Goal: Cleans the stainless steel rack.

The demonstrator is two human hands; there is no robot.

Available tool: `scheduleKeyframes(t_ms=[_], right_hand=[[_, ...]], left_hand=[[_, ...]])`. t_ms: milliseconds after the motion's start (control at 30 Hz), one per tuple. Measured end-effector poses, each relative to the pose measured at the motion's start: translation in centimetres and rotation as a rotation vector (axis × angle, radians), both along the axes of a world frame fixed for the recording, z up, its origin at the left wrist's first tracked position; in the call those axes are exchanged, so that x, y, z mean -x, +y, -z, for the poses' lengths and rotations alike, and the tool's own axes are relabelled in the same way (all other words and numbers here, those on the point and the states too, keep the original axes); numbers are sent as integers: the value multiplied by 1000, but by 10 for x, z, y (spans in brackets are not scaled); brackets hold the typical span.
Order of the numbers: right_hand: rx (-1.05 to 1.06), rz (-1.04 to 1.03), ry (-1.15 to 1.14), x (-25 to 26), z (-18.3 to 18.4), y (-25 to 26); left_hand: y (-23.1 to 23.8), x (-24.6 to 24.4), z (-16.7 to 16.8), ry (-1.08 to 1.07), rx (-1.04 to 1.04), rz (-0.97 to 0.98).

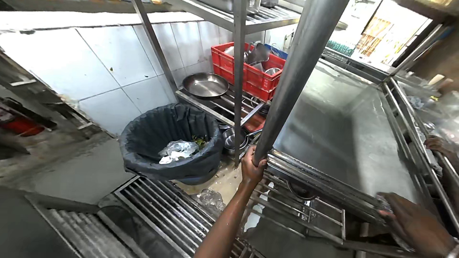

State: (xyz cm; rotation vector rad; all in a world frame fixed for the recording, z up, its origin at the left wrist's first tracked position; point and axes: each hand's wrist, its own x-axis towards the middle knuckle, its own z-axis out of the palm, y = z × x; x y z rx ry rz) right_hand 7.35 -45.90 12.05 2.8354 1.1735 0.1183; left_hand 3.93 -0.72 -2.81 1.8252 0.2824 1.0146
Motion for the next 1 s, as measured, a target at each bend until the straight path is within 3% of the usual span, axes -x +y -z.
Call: scheduleKeyframes(t_ms=[67, 200, 267, 367, 467, 700, 833, 1000], right_hand=[[-78, -50, -45, 1, -5, 86], [-127, 14, 108, 16, -36, 286], [-60, 13, 164, 17, -48, 332], [-52, -6, 152, 14, -48, 338], [-180, -46, 59, 16, -37, 316], [-232, -93, -261, 8, 2, 200], [-196, -114, -271, 14, -5, 246], [-39, -62, -59, 15, -34, 314]], left_hand=[[0, 0, -2, -10, -14, -3], [-1, 8, -8, 66, -15, 18], [3, 9, -10, 90, 3, 42], [10, -4, -10, 20, -10, -6], [9, -6, -7, -12, 16, 5], [2, 13, -7, 53, 32, 75], [7, 5, -11, 31, -40, -10], [3, 10, -8, 99, -20, 37]])
